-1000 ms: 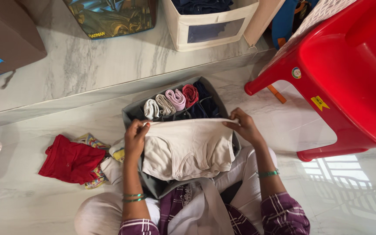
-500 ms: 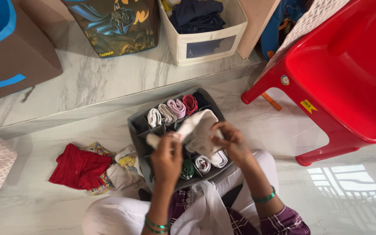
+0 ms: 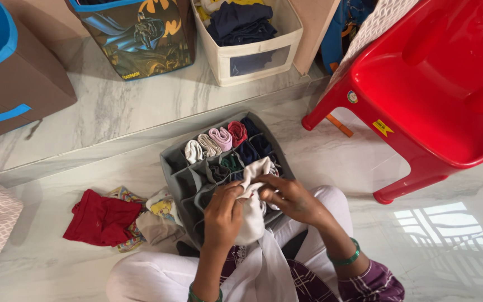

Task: The person sits on the floor and folds several small garments, including a white cloth, a red cloth, a patterned cloth, and a striped cloth, placing each folded item into a compartmentalized organizer.

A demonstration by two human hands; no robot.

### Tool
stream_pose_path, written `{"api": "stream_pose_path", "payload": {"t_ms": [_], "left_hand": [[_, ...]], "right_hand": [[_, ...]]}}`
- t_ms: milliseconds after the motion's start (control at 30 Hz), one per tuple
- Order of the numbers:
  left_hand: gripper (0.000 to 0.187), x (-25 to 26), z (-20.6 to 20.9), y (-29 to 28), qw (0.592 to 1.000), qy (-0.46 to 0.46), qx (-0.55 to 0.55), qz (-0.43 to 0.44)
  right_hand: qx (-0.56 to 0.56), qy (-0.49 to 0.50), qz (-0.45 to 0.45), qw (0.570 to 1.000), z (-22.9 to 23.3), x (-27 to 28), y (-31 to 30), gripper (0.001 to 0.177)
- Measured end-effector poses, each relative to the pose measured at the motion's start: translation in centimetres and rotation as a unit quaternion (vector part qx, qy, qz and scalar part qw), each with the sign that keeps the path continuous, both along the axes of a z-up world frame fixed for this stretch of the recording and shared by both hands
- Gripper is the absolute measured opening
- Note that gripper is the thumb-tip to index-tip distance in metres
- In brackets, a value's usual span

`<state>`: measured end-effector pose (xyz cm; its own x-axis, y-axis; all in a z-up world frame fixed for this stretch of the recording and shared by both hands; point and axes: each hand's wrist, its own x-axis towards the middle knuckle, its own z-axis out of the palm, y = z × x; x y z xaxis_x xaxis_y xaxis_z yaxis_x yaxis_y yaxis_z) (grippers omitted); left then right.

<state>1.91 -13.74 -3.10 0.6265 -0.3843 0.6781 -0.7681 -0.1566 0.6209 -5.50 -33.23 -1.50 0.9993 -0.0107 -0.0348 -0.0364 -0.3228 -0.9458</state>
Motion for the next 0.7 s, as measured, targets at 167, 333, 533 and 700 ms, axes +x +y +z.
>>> {"api": "stream_pose_path", "payload": {"t_ms": [167, 333, 533, 700], "left_hand": [[0.012, 1.1, -0.3, 2.2, 0.999, 0.011, -0.004, 0.038], [0.014, 1.4, -1.2, 4.5, 0.959, 0.236, -0.15, -0.036], [0.016, 0.8, -1.1, 6.0, 0.903, 0.325, -0.209, -0.186], [0.038, 1.9, 0.7, 5.0, 0.927, 0.312, -0.106, -0.18]], "right_hand": [[-0.44, 0.235, 0.011, 0.867, 2.5, -0.7, -1.0, 0.055], [-0.39, -0.143, -0.005, 0.91, 5.7, -4.9, -1.4, 0.022], [-0.3, -0.279, 0.032, 0.912, 8.6, -7.1, -1.3, 0.022], [-0.252, -0.161, -0.082, 0.951, 5.9, -5.1, -2.0, 0.037]]}}
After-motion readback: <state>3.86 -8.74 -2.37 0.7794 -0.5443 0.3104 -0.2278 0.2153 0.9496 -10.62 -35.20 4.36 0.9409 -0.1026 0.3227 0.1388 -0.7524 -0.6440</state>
